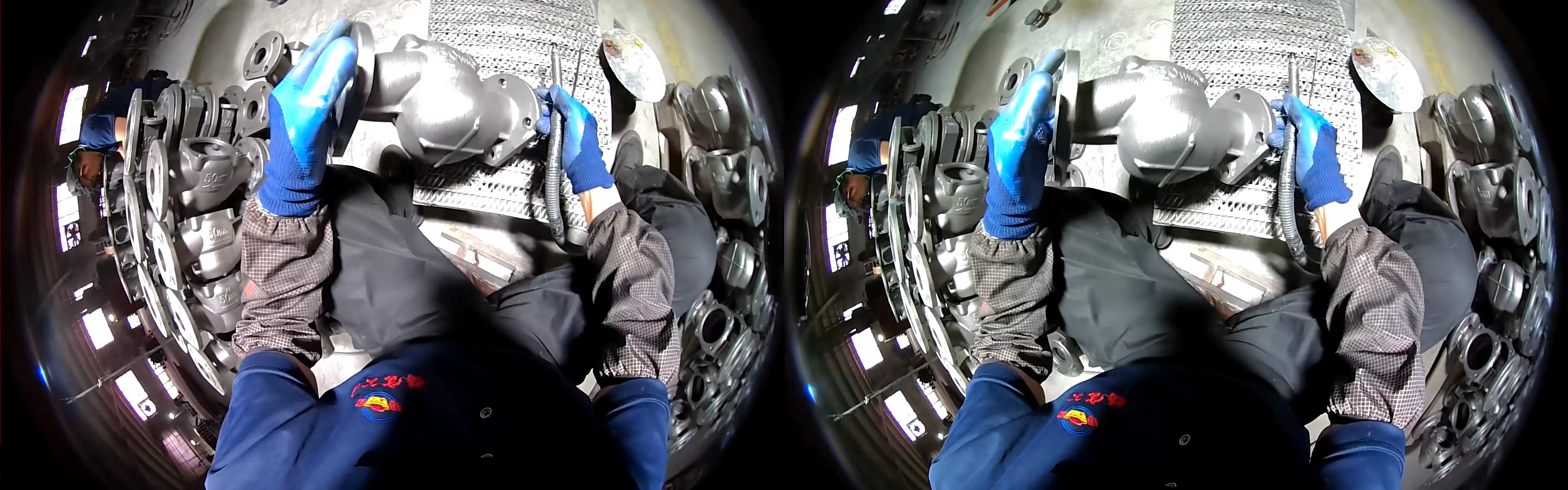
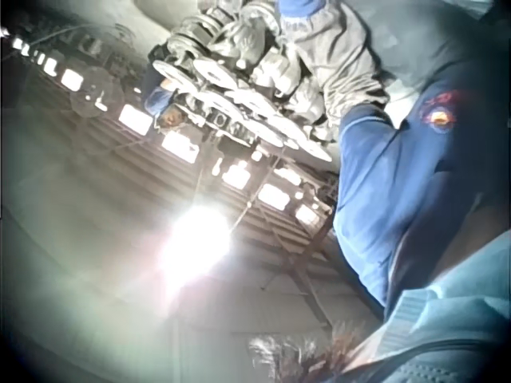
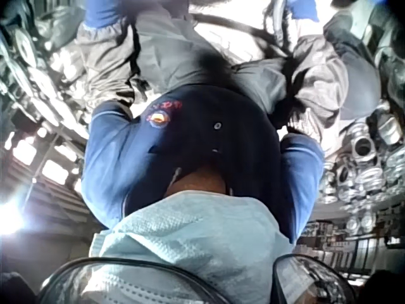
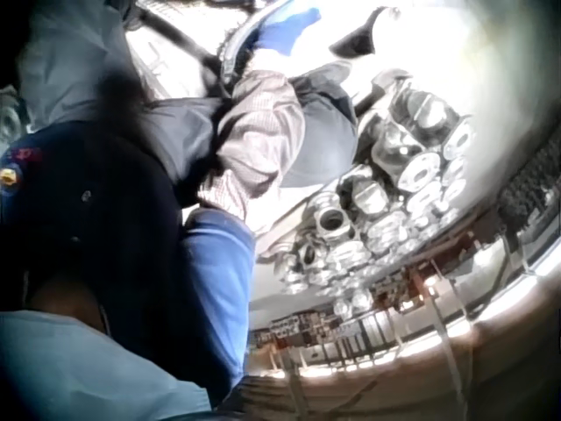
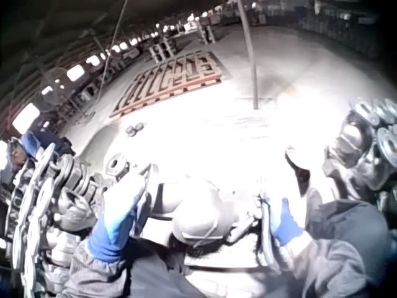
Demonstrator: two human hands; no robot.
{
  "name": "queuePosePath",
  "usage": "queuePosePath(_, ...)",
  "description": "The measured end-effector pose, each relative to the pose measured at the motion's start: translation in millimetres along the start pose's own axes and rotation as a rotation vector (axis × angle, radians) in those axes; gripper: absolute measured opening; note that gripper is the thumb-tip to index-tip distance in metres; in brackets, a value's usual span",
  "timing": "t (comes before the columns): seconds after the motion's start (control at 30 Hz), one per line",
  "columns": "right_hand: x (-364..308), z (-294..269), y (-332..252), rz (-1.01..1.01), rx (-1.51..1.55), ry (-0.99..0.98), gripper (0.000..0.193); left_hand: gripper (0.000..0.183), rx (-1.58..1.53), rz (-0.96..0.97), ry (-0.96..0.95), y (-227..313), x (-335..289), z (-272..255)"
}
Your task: The person handles a metal casting by hand, turning it over to access different sides, and uses a handheld grinding tool on the interior and exterior surfaces.
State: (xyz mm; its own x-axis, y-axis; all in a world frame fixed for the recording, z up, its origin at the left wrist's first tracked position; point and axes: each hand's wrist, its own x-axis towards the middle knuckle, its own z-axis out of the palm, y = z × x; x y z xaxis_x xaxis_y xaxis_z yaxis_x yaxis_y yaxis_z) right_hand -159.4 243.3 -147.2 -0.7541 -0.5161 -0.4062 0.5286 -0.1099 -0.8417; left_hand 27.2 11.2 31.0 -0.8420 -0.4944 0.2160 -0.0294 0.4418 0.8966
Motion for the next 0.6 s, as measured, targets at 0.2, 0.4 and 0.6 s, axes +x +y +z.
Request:
queuePosePath(0.2, -18, -4, 17, 0.073, -0.082, 0.136, 0.037, 0.058, 0.142, 0.182, -0.188, -12, 15, 12)
queuePosePath(0.4, -26, 19, -2, 0.083, -0.163, 0.067, 0.032, 0.061, 0.029, -0.079, -0.055, -24, 0, -11)
queuePosePath(0.6, -22, 29, 5, 0.066, -0.101, 0.090, 0.035, 0.060, 0.032, -0.150, 0.056, -33, -11, -25)
